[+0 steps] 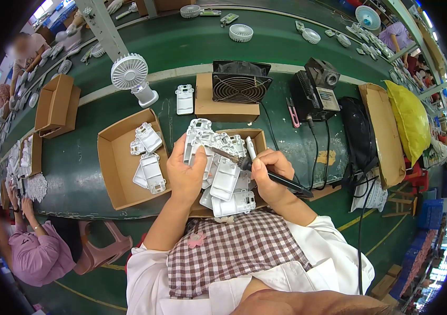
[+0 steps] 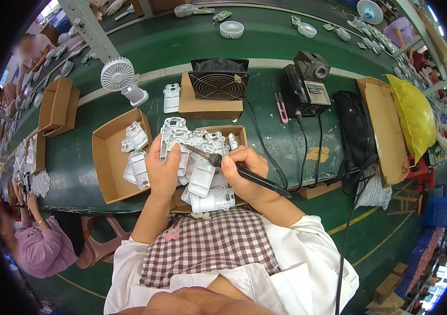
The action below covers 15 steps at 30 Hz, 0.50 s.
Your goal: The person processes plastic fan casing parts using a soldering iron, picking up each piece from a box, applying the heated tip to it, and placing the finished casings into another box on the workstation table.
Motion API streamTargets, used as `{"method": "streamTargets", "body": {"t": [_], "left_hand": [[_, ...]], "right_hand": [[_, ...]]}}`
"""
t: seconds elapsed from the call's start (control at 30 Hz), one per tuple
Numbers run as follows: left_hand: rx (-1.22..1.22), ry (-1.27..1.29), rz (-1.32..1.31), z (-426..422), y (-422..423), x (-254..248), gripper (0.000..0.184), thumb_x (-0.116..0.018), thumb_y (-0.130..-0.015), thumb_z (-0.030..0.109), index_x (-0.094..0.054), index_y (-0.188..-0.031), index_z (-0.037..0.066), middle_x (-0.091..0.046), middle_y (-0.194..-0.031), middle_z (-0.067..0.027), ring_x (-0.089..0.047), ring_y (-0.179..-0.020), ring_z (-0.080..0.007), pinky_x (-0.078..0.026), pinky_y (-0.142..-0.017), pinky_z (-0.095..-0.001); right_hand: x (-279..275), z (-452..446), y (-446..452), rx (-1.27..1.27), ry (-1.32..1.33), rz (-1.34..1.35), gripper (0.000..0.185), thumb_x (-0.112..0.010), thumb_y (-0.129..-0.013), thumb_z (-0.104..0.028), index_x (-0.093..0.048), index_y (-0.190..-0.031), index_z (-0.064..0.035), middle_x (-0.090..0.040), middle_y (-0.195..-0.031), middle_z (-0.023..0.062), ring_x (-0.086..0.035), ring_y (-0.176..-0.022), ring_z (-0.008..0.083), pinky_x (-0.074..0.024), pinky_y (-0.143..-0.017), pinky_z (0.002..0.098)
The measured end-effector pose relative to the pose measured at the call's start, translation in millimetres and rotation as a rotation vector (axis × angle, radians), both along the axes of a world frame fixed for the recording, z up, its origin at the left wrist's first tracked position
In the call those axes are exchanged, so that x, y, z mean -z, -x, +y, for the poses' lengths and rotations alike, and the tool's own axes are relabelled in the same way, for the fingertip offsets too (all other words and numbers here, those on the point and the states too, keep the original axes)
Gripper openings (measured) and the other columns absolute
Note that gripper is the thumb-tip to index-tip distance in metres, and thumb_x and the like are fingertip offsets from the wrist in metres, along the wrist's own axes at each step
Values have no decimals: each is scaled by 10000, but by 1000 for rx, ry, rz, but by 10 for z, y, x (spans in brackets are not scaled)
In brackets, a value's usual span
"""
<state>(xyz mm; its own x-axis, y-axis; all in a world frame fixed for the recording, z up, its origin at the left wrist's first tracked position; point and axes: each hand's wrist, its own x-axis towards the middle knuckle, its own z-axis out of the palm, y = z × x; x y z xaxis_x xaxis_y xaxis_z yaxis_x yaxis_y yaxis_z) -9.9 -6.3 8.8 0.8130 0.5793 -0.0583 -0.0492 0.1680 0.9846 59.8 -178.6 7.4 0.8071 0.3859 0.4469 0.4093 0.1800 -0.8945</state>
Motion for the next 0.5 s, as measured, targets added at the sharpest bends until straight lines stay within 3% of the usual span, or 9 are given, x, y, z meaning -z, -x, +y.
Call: {"method": "streamTargets", "body": {"t": [0.5], "left_hand": [[27, -98, -57, -37, -12, -32, 380, -550, -855, 16, -496, -1229, -25, -614, -936, -47, -560, -698, -65, -480, -504, -217]], "right_hand": [[22, -21, -4, -7, -53, 74, 128, -600, -859, -59, -486, -818, -20, -569, -717, 61, -479, -578, 78, -400, -519, 229]]}}
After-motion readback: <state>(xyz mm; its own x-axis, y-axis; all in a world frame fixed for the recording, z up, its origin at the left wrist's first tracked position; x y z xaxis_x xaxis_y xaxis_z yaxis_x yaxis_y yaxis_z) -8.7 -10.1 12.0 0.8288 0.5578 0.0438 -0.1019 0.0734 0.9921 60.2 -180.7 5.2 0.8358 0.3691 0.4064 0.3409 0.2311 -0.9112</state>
